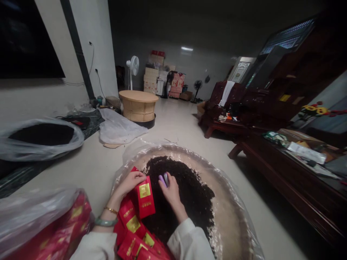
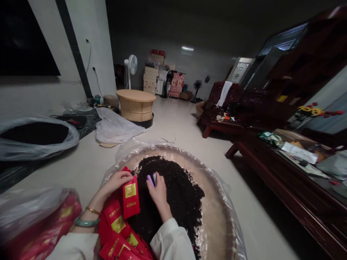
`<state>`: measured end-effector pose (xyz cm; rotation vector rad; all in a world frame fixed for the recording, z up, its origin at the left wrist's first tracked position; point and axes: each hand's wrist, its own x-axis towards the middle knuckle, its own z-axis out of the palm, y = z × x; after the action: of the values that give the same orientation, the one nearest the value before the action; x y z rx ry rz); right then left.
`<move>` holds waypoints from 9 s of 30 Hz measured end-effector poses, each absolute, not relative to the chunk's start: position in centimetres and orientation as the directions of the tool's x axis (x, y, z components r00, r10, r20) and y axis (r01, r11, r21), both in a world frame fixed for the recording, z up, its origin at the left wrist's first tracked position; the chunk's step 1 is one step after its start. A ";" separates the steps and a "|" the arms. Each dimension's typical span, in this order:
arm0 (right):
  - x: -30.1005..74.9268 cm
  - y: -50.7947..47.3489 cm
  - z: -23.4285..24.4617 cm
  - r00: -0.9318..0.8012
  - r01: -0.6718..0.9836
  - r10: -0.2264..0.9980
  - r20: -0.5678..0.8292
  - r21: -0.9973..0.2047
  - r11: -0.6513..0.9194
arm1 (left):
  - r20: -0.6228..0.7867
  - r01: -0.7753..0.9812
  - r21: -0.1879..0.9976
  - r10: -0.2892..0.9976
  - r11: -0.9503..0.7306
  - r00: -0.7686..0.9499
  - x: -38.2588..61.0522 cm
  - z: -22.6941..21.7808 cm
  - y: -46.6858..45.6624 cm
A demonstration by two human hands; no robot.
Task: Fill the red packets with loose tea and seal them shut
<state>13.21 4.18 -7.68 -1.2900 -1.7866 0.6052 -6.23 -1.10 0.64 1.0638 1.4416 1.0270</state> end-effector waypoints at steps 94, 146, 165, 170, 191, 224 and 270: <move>19.3 0.5 -1.6 -0.514 0.316 0.847 -0.136 -0.948 0.040 | 0.336 0.827 0.445 0.920 -0.345 0.203 3.9 -3.4 -3.7; 19.2 -2.5 -3.4 -0.426 0.848 0.872 -0.240 -0.443 0.292 | 0.326 0.699 0.706 0.928 -0.113 -0.180 2.0 -5.8 -3.0; 20.2 1.0 4.6 -0.370 0.363 0.926 -0.067 -0.928 0.078 | 0.392 0.626 0.755 0.900 -0.197 -0.190 3.0 -5.7 -3.3; 18.1 0.6 7.2 -0.419 0.548 0.890 0.181 -0.731 0.407 | 0.353 0.617 0.770 0.915 -0.164 -0.198 3.2 -5.4 -3.4; 17.8 -0.3 3.7 -0.356 0.699 0.866 0.350 -0.516 0.496 | 0.113 0.430 0.898 0.993 -0.092 -0.025 2.5 -5.0 -3.0; 17.5 -2.6 -4.4 -0.498 0.742 0.859 -0.117 -0.571 0.352 | 0.494 0.648 0.692 0.863 -0.318 -0.104 2.1 -7.4 -2.7; 21.8 1.8 -2.7 -0.091 0.737 0.980 0.177 -0.650 0.186 | -0.377 -0.250 0.879 0.913 0.406 0.158 2.9 -3.0 -4.0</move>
<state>21.84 1.83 -2.75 -1.6061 -1.8863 0.5419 2.90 -3.97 -2.99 0.7606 1.0971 0.9580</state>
